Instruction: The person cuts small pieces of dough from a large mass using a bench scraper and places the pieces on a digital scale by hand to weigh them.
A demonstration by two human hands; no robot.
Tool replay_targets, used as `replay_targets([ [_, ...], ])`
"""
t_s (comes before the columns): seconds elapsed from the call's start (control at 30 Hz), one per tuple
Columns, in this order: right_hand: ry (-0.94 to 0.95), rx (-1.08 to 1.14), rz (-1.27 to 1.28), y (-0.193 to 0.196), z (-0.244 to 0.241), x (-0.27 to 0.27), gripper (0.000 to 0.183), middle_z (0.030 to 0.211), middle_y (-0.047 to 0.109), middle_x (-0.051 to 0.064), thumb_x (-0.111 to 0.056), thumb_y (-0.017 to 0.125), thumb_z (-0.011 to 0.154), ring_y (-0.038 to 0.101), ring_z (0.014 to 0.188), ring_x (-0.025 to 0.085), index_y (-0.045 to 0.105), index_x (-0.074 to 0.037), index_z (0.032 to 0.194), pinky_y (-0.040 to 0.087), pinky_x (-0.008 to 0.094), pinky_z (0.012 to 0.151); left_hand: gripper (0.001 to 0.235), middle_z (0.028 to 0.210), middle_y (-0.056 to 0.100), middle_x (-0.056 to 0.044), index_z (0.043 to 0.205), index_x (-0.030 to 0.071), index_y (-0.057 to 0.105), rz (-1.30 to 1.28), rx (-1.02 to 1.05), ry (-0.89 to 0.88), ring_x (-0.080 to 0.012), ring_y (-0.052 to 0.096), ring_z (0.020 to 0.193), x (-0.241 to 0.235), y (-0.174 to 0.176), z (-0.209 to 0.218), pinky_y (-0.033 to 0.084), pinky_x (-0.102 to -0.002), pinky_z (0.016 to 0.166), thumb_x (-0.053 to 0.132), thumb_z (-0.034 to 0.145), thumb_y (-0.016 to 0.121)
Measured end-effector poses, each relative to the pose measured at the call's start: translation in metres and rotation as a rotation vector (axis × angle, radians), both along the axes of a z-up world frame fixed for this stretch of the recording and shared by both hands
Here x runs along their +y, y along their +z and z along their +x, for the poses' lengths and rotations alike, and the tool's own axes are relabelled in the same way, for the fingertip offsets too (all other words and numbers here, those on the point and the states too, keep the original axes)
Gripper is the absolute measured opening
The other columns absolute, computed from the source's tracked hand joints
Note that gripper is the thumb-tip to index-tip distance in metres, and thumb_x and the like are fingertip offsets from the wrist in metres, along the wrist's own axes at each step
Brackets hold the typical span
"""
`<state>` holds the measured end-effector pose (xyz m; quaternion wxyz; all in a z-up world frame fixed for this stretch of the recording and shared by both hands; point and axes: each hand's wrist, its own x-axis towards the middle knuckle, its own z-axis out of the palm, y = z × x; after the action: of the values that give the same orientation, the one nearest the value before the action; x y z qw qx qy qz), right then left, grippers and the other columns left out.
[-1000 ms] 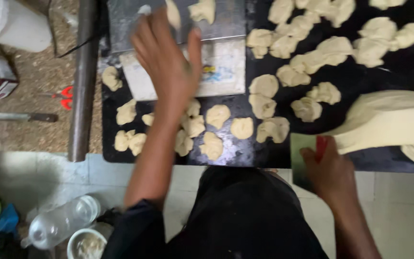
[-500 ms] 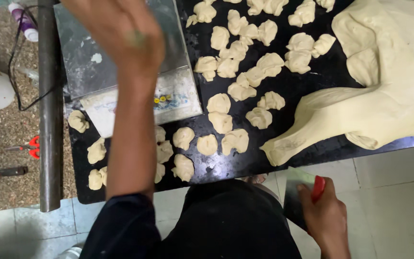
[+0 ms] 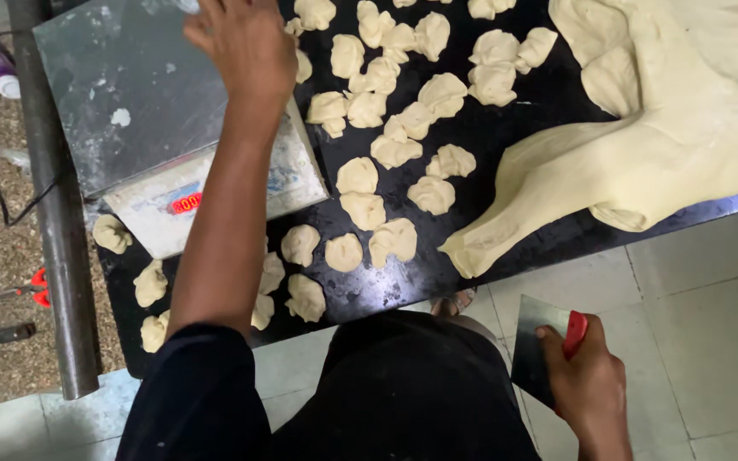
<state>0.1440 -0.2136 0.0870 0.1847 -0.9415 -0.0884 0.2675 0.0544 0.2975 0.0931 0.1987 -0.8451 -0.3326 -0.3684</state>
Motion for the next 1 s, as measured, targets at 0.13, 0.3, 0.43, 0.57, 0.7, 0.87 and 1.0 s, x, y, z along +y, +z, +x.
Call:
replay_targets([
  [0.13, -0.016, 0.016, 0.01, 0.001, 0.001, -0.001, 0.044, 0.088, 0.074, 0.027, -0.037, 0.07, 0.091, 0.073, 0.085, 0.046, 0.06, -0.006, 0.12, 0.056, 0.05, 0.078, 0.023, 0.097, 0.067, -0.016, 0.096, 0.006, 0.069, -0.312, -0.045, -0.074, -0.039, 0.058, 0.102, 0.006, 0.007, 0.01, 0.035, -0.056, 0.083, 0.01, 0.077, 0.082],
  [0.3, -0.01, -0.017, 0.062, -0.002, 0.002, -0.006, 0.041, 0.086, 0.073, 0.027, -0.036, 0.07, 0.092, 0.073, 0.086, 0.047, 0.059, -0.006, 0.118, 0.056, 0.051, 0.075, 0.014, 0.094, 0.072, -0.009, 0.104, 0.012, 0.068, -1.139, -0.145, -0.278, -0.0278, 0.07, 0.089, -0.126, 0.008, 0.026, 0.053, -0.042, 0.078, 0.024, 0.098, 0.067],
  [0.43, 0.007, -0.046, 0.032, 0.001, 0.009, -0.004, 0.041, 0.083, 0.072, 0.028, -0.035, 0.071, 0.091, 0.07, 0.085, 0.05, 0.058, -0.006, 0.116, 0.055, 0.051, 0.074, 0.069, 0.109, 0.062, -0.017, 0.127, 0.012, 0.055, -0.353, 0.143, -0.647, -0.0323, 0.06, 0.099, -0.287, -0.044, 0.019, 0.045, -0.053, 0.08, 0.051, 0.07, 0.064],
  [0.57, 0.033, -0.019, 0.057, 0.003, 0.007, -0.002, 0.04, 0.078, 0.071, 0.027, -0.034, 0.071, 0.09, 0.07, 0.078, 0.049, 0.058, -0.006, 0.117, 0.054, 0.052, 0.069, 0.057, 0.119, 0.062, -0.019, 0.141, 0.005, 0.059, -0.772, 0.216, -0.757, -0.0363, 0.058, 0.105, -0.309, -0.099, -0.006, 0.047, -0.05, 0.089, 0.023, 0.09, 0.078],
  [0.7, 0.21, -0.106, 0.072, 0.01, 0.012, 0.018, 0.04, 0.071, 0.068, 0.026, -0.035, 0.071, 0.091, 0.07, 0.071, 0.047, 0.058, -0.007, 0.117, 0.054, 0.052, 0.064, 0.06, 0.13, 0.063, -0.018, 0.141, 0.001, 0.06, -0.896, 0.099, -0.751, -0.0329, 0.061, 0.111, -0.298, -0.089, -0.033, 0.051, -0.045, 0.098, 0.013, 0.084, 0.076],
  [0.87, 0.514, -0.23, 0.041, 0.046, 0.02, 0.071, 0.036, 0.068, 0.068, 0.023, -0.036, 0.068, 0.095, 0.07, 0.068, 0.045, 0.058, -0.008, 0.116, 0.055, 0.051, 0.062, 0.054, 0.12, 0.064, -0.022, 0.12, 0.003, 0.063, -0.555, -0.072, -0.682, -0.0354, 0.063, 0.1, -0.302, -0.078, -0.048, 0.051, -0.043, 0.085, 0.021, 0.071, 0.077],
  [1.0, 0.772, -0.402, 0.251, 0.04, 0.012, 0.117, 0.029, 0.07, 0.069, 0.021, -0.025, 0.065, 0.095, 0.069, 0.062, 0.043, 0.059, -0.009, 0.118, 0.053, 0.051, 0.054, 0.047, 0.118, 0.069, -0.013, 0.124, 0.001, 0.069, -0.684, 0.028, -0.745, -0.0297, 0.065, 0.099, -0.301, -0.102, -0.065, 0.055, -0.039, 0.086, 0.007, 0.078, 0.078],
])
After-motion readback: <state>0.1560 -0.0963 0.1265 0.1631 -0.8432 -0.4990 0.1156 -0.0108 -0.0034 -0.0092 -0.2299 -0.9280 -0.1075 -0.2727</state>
